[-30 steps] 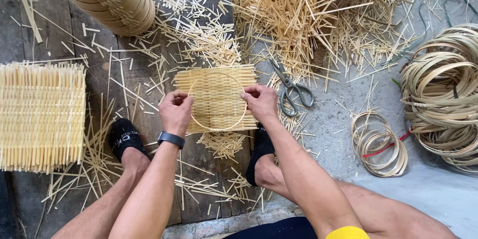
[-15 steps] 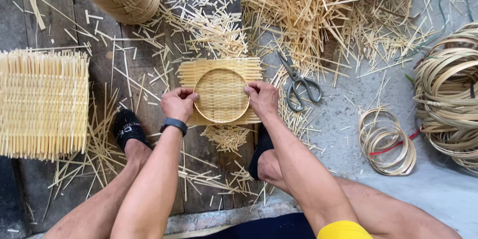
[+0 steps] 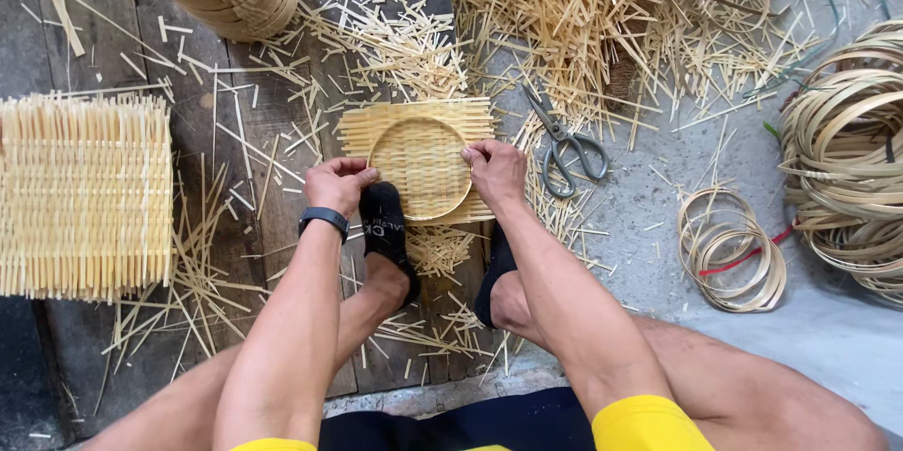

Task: The person sits on the floor and repeatedly assembles small round bamboo trays. They place a woven bamboo mat over a circular wooden mold, fit a bamboo ring around the edge, and use shears to trim excess material. Finished trays are stacked nearby.

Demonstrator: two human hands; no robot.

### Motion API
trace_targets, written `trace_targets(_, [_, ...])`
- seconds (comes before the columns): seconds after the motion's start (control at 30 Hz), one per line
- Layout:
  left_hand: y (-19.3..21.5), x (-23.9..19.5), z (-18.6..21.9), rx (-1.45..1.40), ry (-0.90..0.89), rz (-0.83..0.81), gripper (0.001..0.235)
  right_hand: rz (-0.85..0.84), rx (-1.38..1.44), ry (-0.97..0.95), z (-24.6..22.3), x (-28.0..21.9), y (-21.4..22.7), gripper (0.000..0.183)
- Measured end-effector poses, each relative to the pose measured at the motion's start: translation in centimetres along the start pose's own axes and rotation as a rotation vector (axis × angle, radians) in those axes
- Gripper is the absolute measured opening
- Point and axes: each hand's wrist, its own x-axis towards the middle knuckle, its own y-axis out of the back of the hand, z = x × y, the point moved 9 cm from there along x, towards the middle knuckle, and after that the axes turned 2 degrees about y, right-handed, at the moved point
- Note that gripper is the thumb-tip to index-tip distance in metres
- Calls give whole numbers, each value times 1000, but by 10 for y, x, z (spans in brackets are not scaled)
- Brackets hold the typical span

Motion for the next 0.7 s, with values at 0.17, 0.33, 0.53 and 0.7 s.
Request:
trace_targets(0.17, [-5, 0, 2, -34, 38, -45, 26, -23, 29, -54, 5, 7, 1, 13])
trace_targets(0.33, [1, -4, -2, 4, -61, 25, 26, -24, 32, -5, 6, 8, -2, 15])
trace_targets(0.53, [1, -2, -2, -36, -61, -11, 29, -92, 48, -77, 14, 16, -4, 18])
trace_targets(0.7, [5, -15, 33, 180, -16, -61, 25, -159, -66, -46, -18, 11, 9, 22])
